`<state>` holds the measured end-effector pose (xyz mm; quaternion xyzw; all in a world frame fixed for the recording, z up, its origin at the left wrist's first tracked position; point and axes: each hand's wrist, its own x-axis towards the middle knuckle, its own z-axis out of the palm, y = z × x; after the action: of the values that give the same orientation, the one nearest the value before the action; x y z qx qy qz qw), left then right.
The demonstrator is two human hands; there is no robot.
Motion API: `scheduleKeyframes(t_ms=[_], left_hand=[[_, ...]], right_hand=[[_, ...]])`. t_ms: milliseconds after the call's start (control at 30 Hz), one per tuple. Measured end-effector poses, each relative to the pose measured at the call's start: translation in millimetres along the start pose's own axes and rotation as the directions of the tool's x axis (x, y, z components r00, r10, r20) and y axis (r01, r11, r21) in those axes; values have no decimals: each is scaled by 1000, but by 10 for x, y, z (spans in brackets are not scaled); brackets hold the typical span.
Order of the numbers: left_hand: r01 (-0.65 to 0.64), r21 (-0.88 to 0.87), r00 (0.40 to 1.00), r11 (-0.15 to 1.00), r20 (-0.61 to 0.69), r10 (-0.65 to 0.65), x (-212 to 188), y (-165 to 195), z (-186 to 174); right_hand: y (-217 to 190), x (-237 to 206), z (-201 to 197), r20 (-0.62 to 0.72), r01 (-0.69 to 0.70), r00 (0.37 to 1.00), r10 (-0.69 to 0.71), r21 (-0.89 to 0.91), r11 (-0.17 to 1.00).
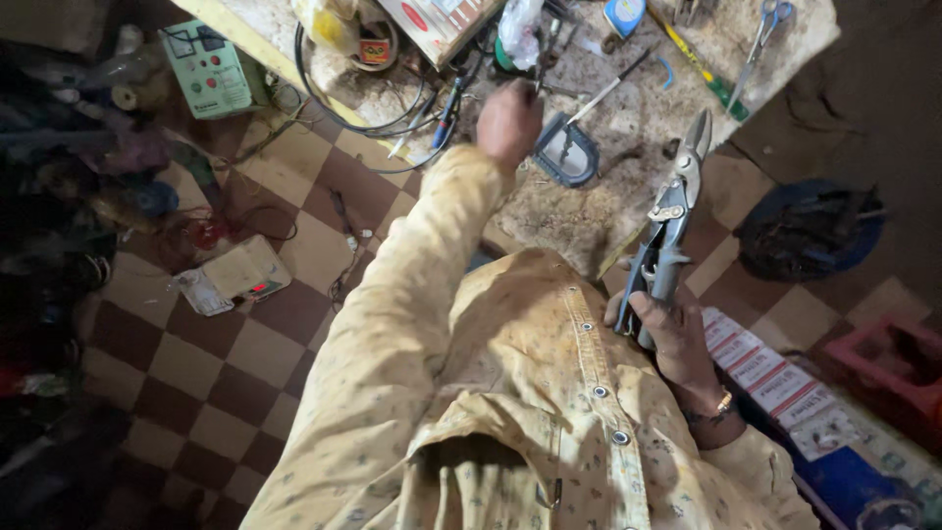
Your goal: The person repairs a pair of tin snips at a cluttered workbench. They hold the snips in one hand and use a spanner to loosen and tighten the pivot bolt and nut, repeatedly repositioning the tool and testing the handles by hand before continuing to work on the fastener.
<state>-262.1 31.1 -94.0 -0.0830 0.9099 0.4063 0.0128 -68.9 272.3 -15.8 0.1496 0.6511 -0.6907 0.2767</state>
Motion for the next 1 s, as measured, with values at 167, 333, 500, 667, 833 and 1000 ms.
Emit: scheduleKeyframes(t_ms=[167,333,500,667,833,1000], left_hand=[[-186,246,979,951,130,158,175,135,251],[-218,324,975,920,112,192,177,138,387],[-241,354,970,904,51,238,137,164,462],[-289,127,957,949,1,291,-109,132,333],[-271,-379,960,885,-43,276,-576,134,27],[-153,-591,938,792,166,305,-836,309,-440]], right_hand=[[104,-71,-165,36,118,993,-117,-37,992],[241,-154,-303,-35,83,996,-84,-28,996],[246,-172,-405,-44,31,999,-32,-14,999],[157,-101,-377,8,151,989,-151,18,988],[64,-25,-436,7,141,990,-142,-184,973],[4,-43,-484,48,104,994,-100,-81,991]])
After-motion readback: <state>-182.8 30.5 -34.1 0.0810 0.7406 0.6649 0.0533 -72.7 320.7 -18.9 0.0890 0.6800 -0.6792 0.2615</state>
